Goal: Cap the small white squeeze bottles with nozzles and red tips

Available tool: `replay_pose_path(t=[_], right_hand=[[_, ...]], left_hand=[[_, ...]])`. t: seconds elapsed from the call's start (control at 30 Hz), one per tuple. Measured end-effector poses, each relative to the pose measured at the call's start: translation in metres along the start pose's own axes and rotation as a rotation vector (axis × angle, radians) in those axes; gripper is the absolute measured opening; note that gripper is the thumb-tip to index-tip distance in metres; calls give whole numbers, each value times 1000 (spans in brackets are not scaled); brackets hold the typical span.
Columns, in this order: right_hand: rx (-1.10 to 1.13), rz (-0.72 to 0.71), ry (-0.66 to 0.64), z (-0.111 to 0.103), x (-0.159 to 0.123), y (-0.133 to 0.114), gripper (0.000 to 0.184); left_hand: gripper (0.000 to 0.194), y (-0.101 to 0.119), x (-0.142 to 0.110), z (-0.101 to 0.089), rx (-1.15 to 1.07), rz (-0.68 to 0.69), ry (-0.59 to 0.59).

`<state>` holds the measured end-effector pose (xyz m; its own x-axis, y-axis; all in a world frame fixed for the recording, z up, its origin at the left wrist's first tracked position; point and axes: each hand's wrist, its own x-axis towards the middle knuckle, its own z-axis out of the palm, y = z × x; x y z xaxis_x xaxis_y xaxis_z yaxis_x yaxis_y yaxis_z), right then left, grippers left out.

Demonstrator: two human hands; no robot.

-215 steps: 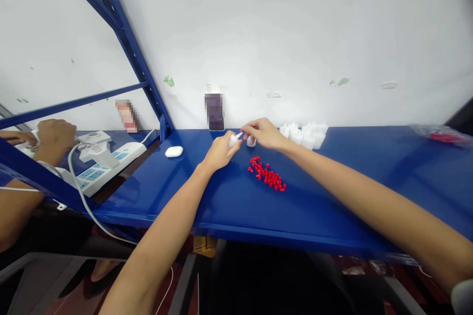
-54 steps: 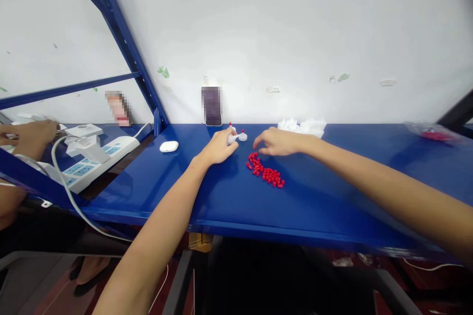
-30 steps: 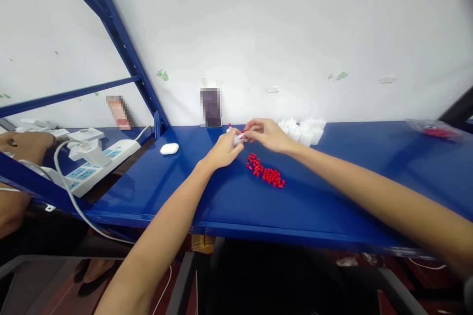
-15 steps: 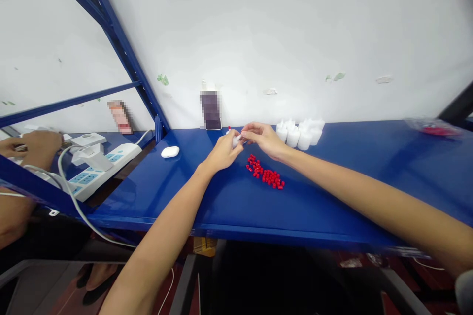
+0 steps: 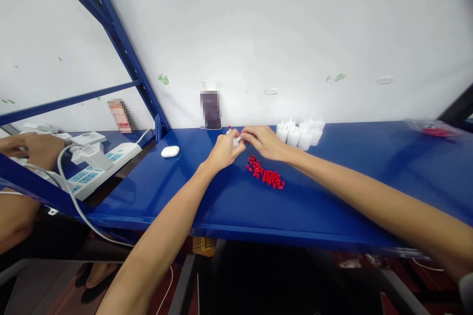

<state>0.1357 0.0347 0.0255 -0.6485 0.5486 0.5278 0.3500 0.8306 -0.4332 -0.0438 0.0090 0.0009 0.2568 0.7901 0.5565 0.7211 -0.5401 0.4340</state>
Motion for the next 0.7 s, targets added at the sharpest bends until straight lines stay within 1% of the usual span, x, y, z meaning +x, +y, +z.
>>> replay_pose_path(t=[0.07,0.13,0.2,0.27,0.33,0.4,0.47,0.5,0.6,0.7], right_hand=[[-20,-11,15,-2,4,-3,33],[-74,-62,25,-6,10,-6,33],[-123,-113,5,-10,14,-8,33],[-130,-134,-54,-15,19,-6,32],[-116,-93,-85,-20,23,2,32],[-148,6,-28,-26,28,13,35],[-238,111,28,-30,35,26,37],[-291,146,14,-30,40,31,38],[-440,192,-157,-25,56,43,39],[-518,229,-298,-13,70,45,39]], left_hand=[[12,4,2,-1,25,-26,58],[13,7,4,-3,34,-44,92],[14,8,5,-6,29,-34,82],[17,7,6,-9,1,-6,39],[27,3,6,-12,-30,0,-5],[39,-4,5,-14,-15,-36,-33],[41,-13,3,-16,67,-92,-30],[39,-18,2,-17,116,-118,-19],[33,-31,0,-17,217,-177,27],[29,-40,-2,-17,252,-207,54]])
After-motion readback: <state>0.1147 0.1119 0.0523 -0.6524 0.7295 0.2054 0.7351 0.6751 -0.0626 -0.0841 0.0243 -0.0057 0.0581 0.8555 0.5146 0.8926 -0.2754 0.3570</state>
